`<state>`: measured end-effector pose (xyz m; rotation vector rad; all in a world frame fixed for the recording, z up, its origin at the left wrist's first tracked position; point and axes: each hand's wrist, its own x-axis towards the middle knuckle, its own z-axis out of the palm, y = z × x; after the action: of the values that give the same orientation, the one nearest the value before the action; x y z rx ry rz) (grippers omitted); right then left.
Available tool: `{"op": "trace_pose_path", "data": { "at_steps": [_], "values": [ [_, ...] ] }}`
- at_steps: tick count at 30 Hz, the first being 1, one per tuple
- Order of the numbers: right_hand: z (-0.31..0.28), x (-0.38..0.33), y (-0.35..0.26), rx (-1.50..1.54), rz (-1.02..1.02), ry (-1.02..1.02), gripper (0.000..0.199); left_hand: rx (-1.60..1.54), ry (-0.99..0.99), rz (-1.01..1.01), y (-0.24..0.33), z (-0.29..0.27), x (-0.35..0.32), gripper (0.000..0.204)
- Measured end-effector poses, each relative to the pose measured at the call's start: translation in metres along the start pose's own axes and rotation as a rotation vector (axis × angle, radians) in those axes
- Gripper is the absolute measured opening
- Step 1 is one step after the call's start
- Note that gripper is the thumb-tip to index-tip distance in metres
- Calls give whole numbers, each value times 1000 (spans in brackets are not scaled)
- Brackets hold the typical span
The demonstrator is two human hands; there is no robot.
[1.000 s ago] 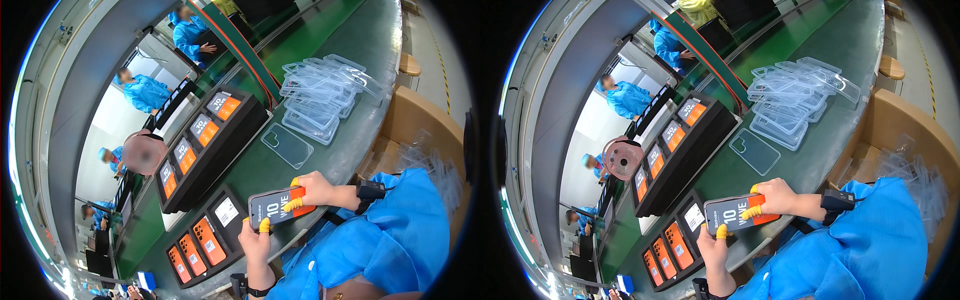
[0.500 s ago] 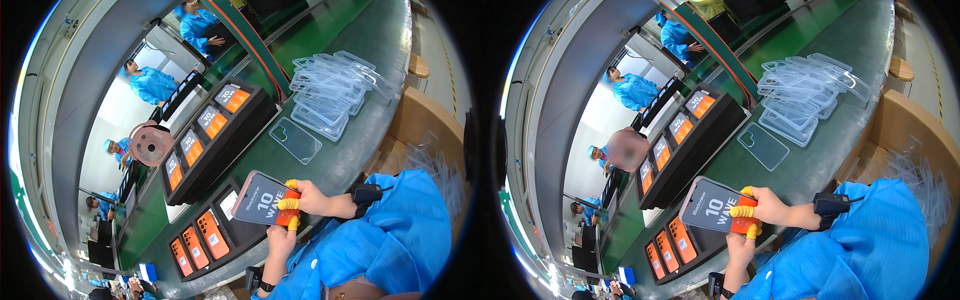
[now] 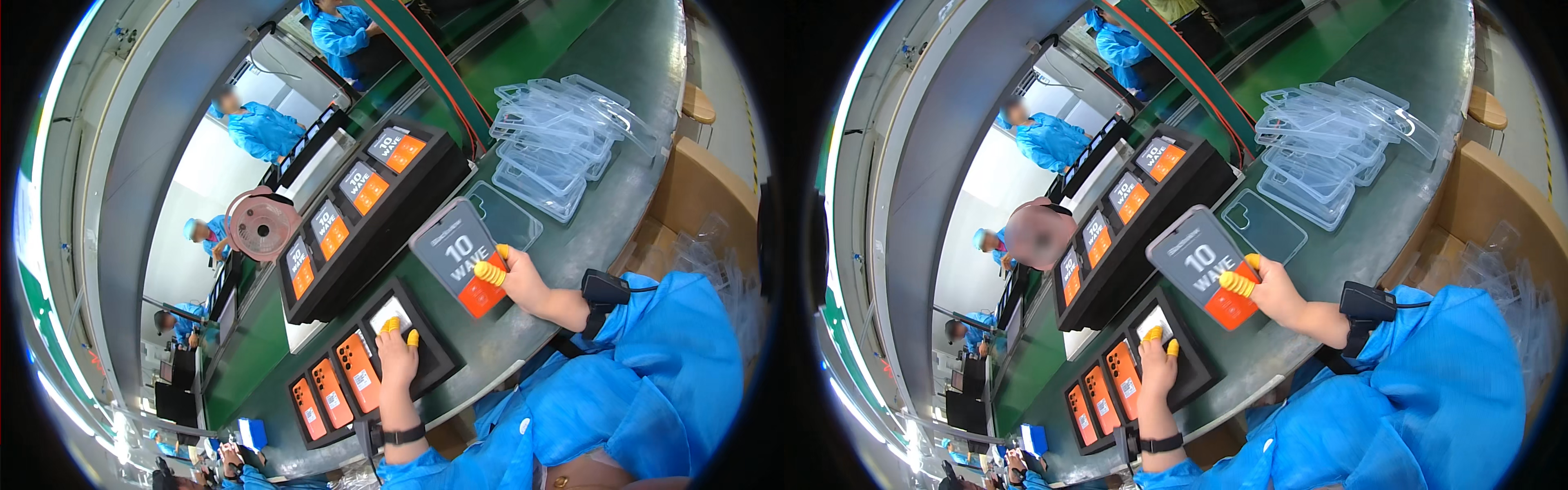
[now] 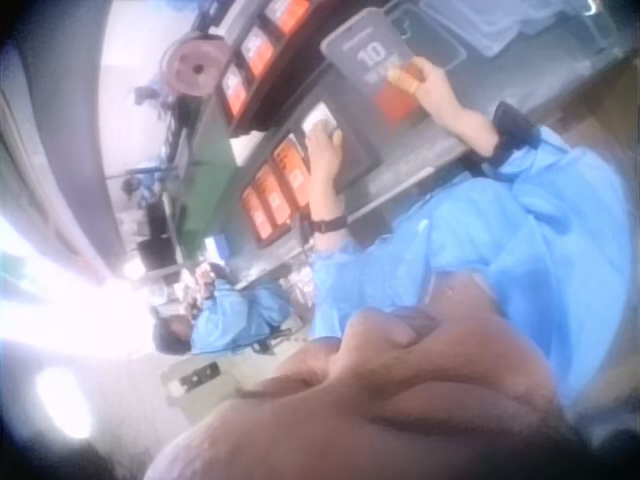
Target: Placing mobile phones into protective plastic cases or packaging on an assembly line.
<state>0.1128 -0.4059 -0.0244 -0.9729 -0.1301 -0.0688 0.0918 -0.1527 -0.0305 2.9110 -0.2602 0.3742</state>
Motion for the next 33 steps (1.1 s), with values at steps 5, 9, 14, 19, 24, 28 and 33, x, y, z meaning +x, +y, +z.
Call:
{"op": "trace_pose_path", "data": {
  "at_steps": [5,9,14,19,24,28,33],
  "values": [
    [-8,2,19,76,117,45,23,90,106,33,-8,12,14,40],
    [-3,-3,11,-21,141,-79,24,-121,232,-273,15,-5,5,35],
    [29,-25,25,-55,88,-251,34,-1168,181,-223,99,1,-28,34],
    [30,-18,18,-667,-397,-416,40,-1308,462,-283,85,-6,-26,30],
    [-25,12,-18,-1179,-542,-170,41,-1280,585,-507,27,-25,-19,28],
    [-54,23,-9,-1666,-460,12,44,-696,259,-574,1,-6,-25,28],
    [-54,23,-14,-1731,-357,-33,46,-414,227,-631,17,-16,-18,23]
  ]
}}
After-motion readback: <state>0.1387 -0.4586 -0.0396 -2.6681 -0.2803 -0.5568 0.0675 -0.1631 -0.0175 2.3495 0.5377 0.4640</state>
